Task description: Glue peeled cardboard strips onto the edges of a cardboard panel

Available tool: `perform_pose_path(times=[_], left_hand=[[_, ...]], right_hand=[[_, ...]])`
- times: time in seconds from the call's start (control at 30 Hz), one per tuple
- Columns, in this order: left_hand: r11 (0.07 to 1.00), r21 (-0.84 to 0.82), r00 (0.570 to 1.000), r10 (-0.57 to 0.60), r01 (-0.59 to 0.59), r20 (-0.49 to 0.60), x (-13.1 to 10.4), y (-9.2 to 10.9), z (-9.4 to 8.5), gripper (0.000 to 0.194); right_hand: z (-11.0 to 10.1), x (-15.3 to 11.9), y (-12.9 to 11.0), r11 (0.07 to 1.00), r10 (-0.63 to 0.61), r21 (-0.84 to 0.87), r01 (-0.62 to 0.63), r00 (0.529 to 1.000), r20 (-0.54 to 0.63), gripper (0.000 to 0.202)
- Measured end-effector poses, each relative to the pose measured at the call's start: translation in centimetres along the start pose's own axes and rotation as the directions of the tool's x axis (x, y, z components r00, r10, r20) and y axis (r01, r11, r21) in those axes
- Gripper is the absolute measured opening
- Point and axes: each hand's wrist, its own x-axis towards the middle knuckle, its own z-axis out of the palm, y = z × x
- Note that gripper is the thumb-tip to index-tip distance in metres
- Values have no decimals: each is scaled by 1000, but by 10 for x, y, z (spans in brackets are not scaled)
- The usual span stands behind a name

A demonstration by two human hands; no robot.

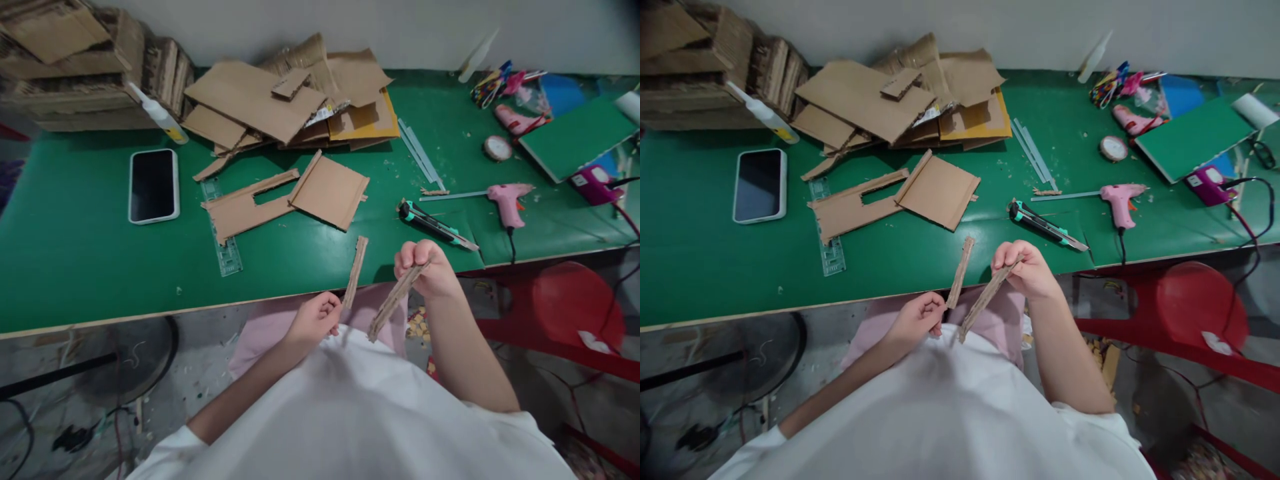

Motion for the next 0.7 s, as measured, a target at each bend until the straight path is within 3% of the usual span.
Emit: perform_pose_path(times=[0.17, 0.3, 0.5, 0.7], left_hand=[[1000, -21, 1000, -9, 9, -6, 1, -3, 1, 18], [1000, -23, 1000, -1, 0, -14, 2, -5, 1, 16], [1000, -26, 1000, -4, 4, -10, 4, -5, 1, 18], [999, -46, 1000, -14, 14, 6, 6, -9, 0, 16]], right_hand=[[2, 1, 1, 997, 56, -42, -59, 996, -76, 35], [2, 7, 4, 988, 110, -100, -121, 988, -111, 24], [5, 23, 15, 926, 219, -230, -300, 922, -320, 23], [17, 32, 18, 878, 245, -305, -369, 894, -376, 29]])
